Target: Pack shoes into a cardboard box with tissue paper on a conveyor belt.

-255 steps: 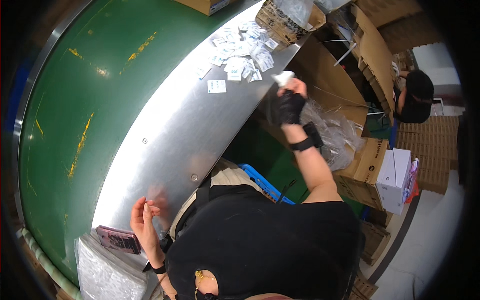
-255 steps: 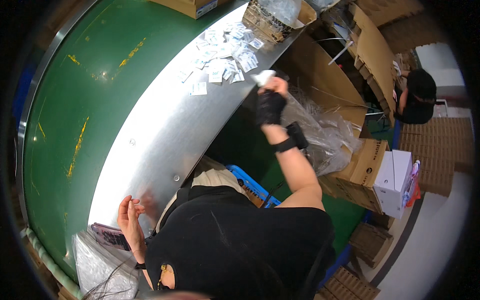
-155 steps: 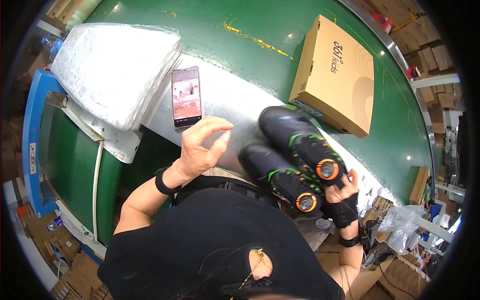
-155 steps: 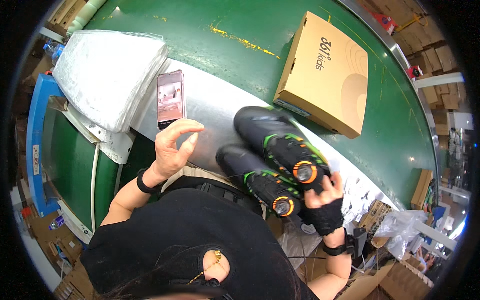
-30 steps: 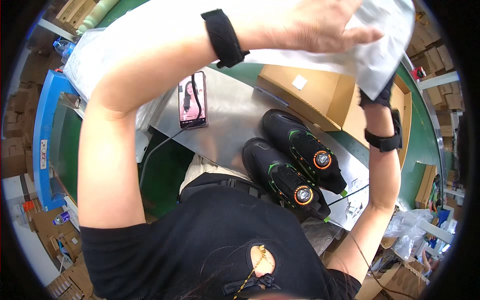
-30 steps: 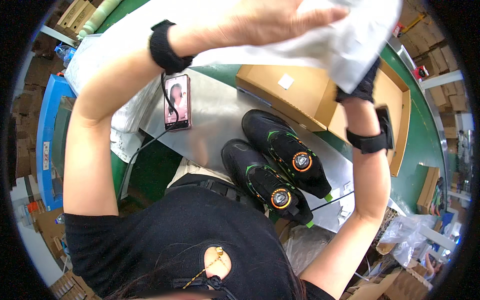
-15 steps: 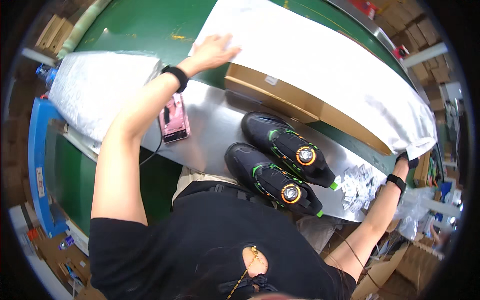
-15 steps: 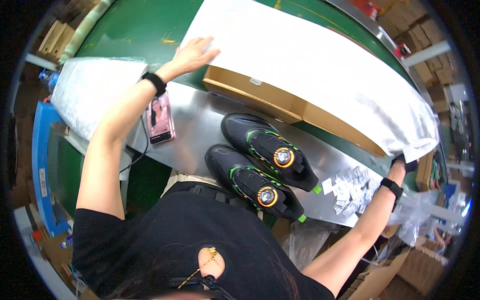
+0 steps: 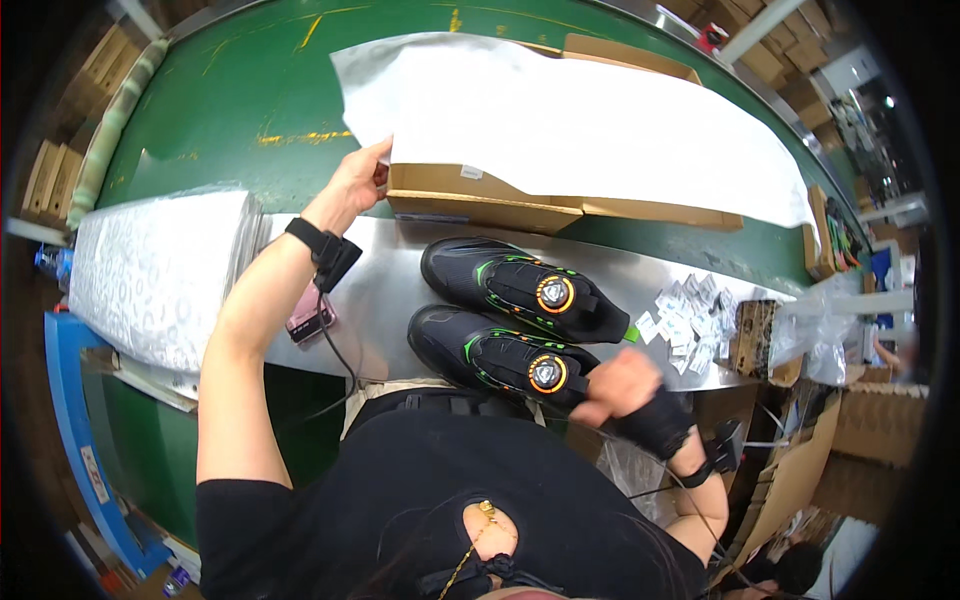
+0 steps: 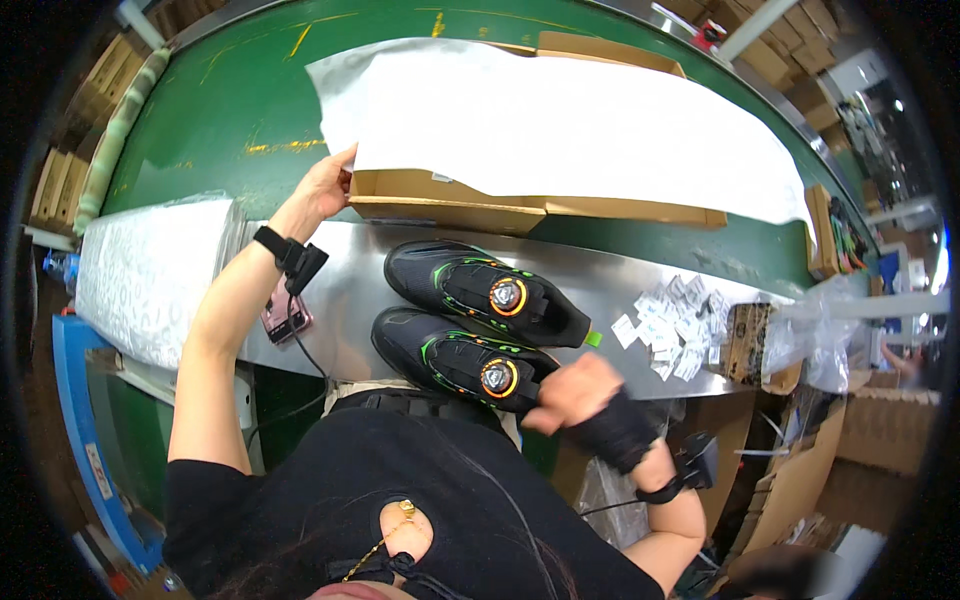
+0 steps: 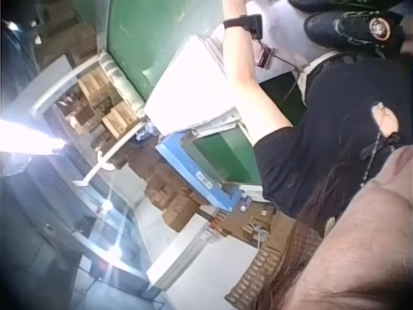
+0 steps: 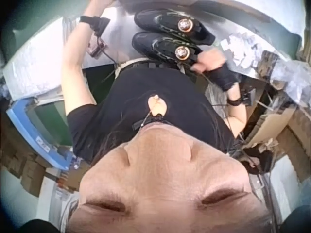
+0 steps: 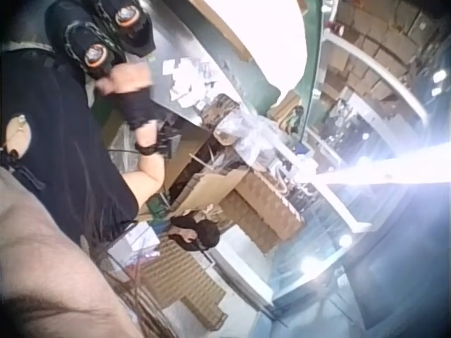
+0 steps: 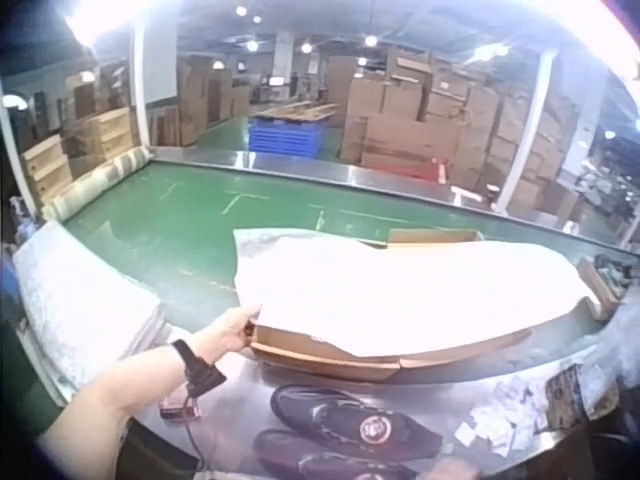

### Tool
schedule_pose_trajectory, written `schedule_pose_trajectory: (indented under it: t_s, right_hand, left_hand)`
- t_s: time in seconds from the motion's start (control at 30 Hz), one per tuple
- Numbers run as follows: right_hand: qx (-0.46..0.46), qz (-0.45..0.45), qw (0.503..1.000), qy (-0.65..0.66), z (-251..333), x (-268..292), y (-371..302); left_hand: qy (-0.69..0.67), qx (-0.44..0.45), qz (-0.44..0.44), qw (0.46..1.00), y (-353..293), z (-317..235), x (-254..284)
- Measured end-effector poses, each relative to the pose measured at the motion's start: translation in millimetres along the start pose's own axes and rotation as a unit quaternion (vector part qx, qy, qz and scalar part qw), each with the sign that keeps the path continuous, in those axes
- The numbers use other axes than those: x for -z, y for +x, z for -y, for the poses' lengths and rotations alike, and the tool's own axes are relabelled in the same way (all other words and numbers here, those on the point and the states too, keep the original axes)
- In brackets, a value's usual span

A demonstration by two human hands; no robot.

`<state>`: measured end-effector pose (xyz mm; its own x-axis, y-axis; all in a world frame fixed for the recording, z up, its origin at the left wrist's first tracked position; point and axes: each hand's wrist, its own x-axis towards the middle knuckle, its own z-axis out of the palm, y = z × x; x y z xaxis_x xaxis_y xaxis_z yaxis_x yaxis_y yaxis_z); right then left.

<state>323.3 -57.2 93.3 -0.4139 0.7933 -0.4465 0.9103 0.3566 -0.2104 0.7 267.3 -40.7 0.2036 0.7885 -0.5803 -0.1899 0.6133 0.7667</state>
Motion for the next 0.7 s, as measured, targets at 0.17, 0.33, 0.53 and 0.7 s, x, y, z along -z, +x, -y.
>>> schedule_pose_trajectory:
  t_s: [0.17,0.33,0.53,0.7]
  right_hand:
    - [0.044,-0.274,0.938,-0.207,20.8,-38.8,3.6]
    - [0.137,-0.216,0.966,-0.037,9.1,33.8,23.4]
    - [0.032,-0.249,0.811,0.528,-31.4,125.8,91.9]
    - [-0.15,-0.361,0.851,0.351,-101.1,83.6,237.5]
  left_hand:
    - [-0.094,-0.012,0.007,0.996,-32.1,15.9,-54.0]
    - [-0.031,-0.135,0.0,0.99,-55.9,6.1,-53.1]
    - [0.175,-0.357,-0.086,0.913,-59.7,-9.3,-27.4]
    - [0.354,-0.534,-0.16,0.751,-56.3,-20.9,-28.1]
